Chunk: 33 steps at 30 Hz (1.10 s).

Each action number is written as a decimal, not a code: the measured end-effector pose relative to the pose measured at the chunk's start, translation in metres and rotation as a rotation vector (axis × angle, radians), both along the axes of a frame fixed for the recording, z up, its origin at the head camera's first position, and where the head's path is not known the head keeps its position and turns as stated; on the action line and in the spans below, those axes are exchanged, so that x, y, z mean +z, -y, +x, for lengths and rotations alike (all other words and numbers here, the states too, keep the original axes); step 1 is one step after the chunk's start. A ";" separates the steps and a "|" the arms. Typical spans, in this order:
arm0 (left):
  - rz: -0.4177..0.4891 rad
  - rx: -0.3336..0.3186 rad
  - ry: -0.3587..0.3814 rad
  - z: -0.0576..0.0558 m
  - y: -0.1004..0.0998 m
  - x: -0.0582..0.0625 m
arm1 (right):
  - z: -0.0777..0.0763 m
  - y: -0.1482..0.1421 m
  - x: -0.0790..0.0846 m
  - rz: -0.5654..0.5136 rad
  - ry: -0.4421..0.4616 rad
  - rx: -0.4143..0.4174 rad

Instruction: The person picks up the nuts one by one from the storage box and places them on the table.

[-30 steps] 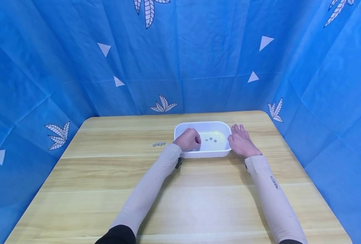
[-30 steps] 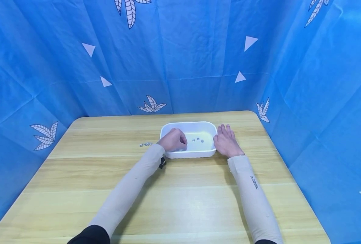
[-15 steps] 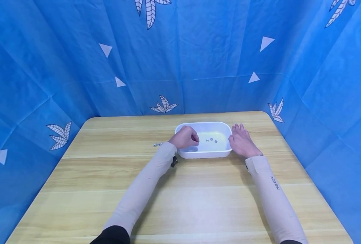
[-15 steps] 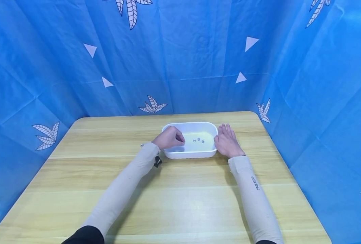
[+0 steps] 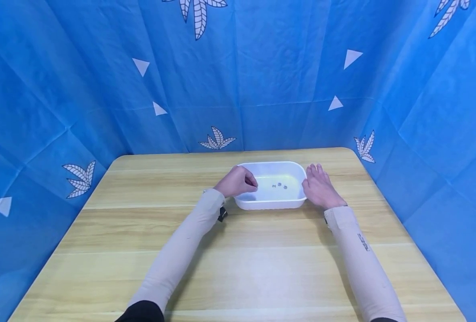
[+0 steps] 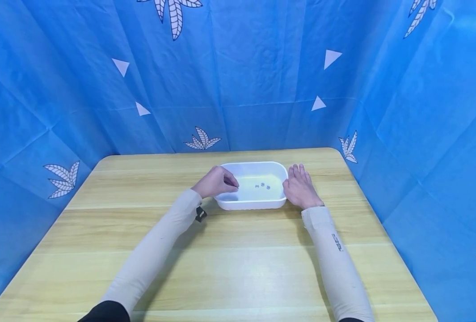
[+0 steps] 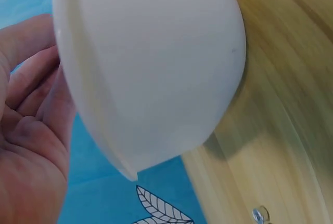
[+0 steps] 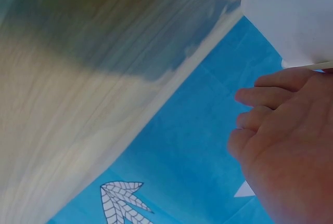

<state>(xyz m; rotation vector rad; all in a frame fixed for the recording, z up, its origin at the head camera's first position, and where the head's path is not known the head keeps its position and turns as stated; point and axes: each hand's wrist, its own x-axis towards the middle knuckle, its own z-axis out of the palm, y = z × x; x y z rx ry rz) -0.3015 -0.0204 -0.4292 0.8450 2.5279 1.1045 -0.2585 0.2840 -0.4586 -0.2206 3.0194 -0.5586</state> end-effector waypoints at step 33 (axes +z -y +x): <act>0.130 0.148 0.017 0.001 0.057 0.006 | 0.000 0.001 0.001 0.002 0.008 0.003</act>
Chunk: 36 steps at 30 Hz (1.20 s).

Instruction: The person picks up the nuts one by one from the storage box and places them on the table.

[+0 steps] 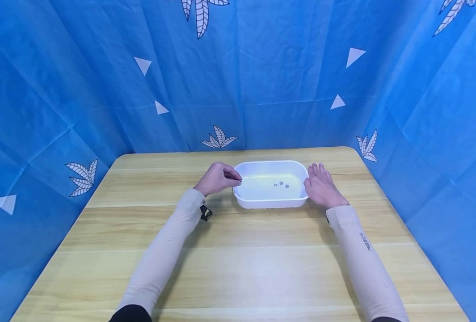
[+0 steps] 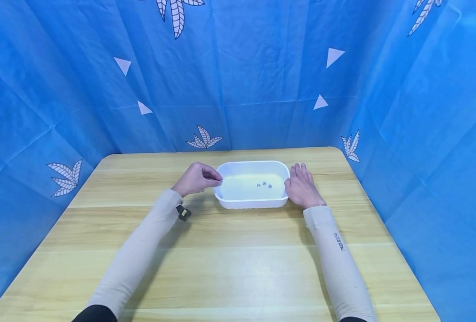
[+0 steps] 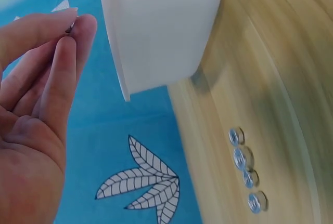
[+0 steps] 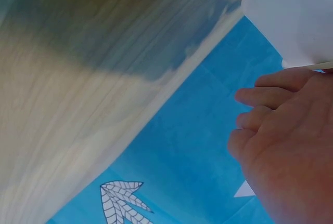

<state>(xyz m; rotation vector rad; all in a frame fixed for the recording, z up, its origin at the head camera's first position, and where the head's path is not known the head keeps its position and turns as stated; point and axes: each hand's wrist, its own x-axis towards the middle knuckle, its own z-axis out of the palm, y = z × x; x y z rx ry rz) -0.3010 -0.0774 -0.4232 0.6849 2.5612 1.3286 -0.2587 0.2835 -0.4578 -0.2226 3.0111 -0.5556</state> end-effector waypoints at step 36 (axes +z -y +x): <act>-0.050 0.178 0.028 0.010 0.101 -0.030 | 0.002 0.000 0.002 -0.005 -0.009 0.002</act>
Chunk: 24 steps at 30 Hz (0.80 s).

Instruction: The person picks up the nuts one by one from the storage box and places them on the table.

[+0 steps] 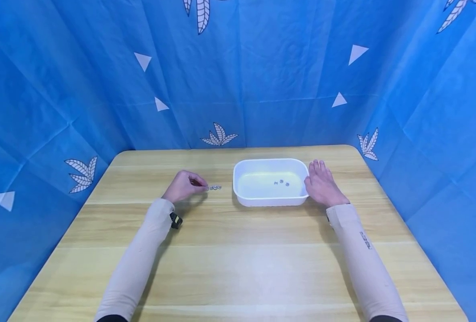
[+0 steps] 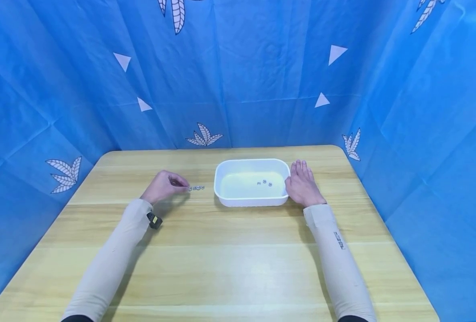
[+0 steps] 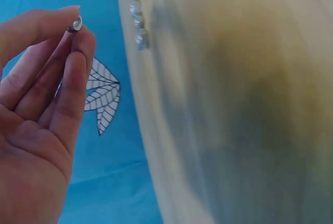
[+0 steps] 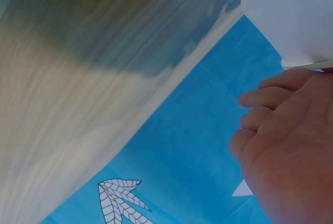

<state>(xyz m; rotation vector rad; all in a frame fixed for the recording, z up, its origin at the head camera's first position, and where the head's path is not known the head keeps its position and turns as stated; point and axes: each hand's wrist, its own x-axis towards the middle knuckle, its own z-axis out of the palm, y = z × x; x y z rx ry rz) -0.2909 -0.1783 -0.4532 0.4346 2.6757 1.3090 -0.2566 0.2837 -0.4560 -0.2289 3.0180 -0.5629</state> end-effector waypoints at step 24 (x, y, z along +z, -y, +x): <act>-0.216 -0.084 -0.010 -0.017 0.005 -0.022 | -0.004 0.000 -0.001 -0.007 0.037 0.001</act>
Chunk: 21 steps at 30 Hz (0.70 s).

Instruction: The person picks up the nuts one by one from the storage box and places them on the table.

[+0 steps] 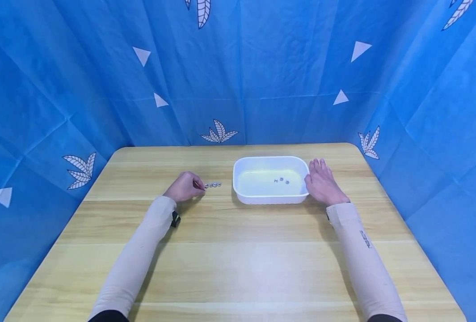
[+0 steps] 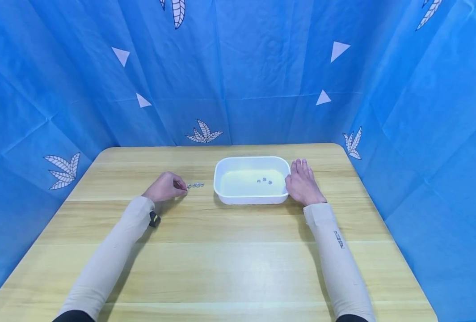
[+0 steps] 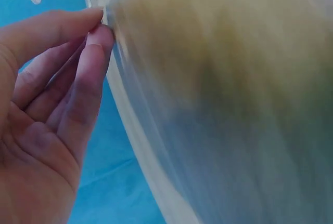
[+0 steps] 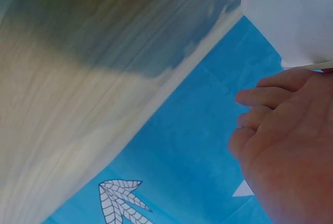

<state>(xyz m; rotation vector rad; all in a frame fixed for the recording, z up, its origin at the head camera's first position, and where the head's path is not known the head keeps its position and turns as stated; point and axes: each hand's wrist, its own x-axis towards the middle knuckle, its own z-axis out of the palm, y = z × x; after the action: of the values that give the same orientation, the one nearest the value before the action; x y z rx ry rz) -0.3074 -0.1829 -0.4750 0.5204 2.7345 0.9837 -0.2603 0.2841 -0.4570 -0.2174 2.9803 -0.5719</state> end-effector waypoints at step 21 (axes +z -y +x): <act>0.012 0.016 -0.009 0.001 -0.007 0.004 | -0.001 0.000 0.001 0.003 -0.002 -0.002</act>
<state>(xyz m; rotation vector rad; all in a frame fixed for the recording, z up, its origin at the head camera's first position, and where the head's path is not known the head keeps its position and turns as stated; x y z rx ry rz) -0.3062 -0.1762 -0.4710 0.5074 2.7467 1.0043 -0.2613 0.2836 -0.4561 -0.2143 2.9830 -0.5684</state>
